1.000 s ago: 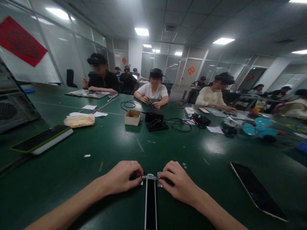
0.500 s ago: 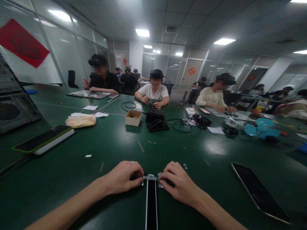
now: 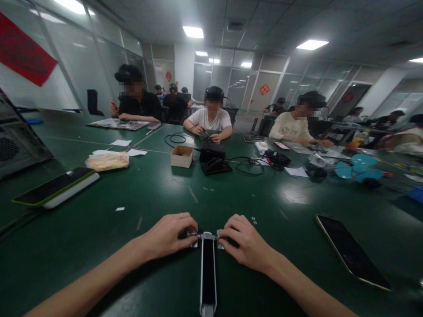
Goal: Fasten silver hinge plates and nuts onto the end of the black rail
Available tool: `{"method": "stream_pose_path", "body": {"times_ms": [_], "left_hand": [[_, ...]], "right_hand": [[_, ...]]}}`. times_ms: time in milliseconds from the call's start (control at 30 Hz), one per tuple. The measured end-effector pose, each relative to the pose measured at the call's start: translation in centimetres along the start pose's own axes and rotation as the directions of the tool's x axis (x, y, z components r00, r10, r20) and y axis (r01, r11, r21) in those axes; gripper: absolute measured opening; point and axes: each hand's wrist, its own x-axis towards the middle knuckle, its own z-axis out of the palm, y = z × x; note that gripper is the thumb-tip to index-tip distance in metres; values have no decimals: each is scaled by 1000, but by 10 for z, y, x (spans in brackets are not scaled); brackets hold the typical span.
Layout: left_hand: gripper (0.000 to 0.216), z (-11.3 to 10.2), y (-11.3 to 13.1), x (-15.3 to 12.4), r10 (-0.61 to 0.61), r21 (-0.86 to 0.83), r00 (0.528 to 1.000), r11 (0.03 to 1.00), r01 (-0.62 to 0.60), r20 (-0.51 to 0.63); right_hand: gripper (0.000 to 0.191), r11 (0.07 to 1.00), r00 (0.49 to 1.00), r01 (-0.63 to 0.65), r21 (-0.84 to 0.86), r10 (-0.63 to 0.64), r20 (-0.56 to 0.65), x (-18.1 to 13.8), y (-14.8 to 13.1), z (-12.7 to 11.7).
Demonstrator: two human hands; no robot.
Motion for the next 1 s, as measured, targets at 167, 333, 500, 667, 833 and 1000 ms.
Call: {"method": "stream_pose_path", "body": {"times_ms": [167, 333, 500, 667, 833, 1000], "left_hand": [[15, 0, -2, 0, -18, 11, 1000, 1000, 18, 25], [16, 1, -3, 1, -16, -4, 999, 1000, 16, 31], [17, 2, -3, 2, -42, -2, 999, 999, 43, 32], [18, 0, -1, 3, -65, 11, 997, 998, 64, 49], [18, 1, -1, 3, -70, -14, 996, 997, 71, 56], [16, 2, 0, 3, -108, -42, 993, 993, 110, 57]], "right_hand": [[8, 1000, 1000, -11, 19, 11, 17, 0, 0, 0], [8, 1000, 999, -20, 7, 20, 28, -1, 0, -1], [8, 1000, 999, -24, -4, 24, 37, 0, 0, -3], [8, 1000, 999, -19, -4, 19, 40, 1, -1, -4], [8, 1000, 999, -24, 18, 23, 44, 0, 0, -3], [7, 1000, 999, -21, 0, 21, 35, -1, 1, -1]]}}
